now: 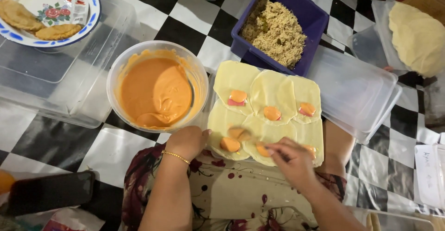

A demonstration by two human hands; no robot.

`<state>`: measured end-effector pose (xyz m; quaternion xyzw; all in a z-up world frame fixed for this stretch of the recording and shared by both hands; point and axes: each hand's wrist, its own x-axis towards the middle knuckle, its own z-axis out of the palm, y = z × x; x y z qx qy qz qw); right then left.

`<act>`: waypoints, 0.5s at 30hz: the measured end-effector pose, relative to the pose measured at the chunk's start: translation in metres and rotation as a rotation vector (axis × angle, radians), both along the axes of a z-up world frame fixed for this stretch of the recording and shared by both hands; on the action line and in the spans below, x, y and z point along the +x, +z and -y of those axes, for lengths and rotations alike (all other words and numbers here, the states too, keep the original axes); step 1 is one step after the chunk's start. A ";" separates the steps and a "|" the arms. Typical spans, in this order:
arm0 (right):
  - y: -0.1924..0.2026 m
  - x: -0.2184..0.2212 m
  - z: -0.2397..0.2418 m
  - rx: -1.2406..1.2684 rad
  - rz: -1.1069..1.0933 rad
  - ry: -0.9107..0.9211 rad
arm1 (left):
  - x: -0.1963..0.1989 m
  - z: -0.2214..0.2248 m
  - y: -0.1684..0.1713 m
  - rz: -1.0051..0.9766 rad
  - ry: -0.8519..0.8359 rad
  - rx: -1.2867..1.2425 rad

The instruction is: Rolling and folding dough wrappers with fillings like egg and sausage to make risoles.

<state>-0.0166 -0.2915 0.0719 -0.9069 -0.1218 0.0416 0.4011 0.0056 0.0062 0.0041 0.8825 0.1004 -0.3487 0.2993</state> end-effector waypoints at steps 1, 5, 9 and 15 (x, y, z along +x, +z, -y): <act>-0.004 -0.001 -0.002 -0.081 -0.047 0.030 | -0.001 0.000 -0.005 0.055 -0.001 -0.011; -0.019 0.007 0.007 -0.025 -0.359 -0.084 | -0.002 0.000 -0.012 0.079 0.004 -0.024; -0.007 0.031 0.002 0.156 -0.217 -0.144 | 0.002 -0.003 -0.006 0.014 -0.069 -0.041; -0.033 0.072 0.000 -0.103 0.317 -0.087 | 0.000 -0.003 -0.003 0.027 -0.065 -0.049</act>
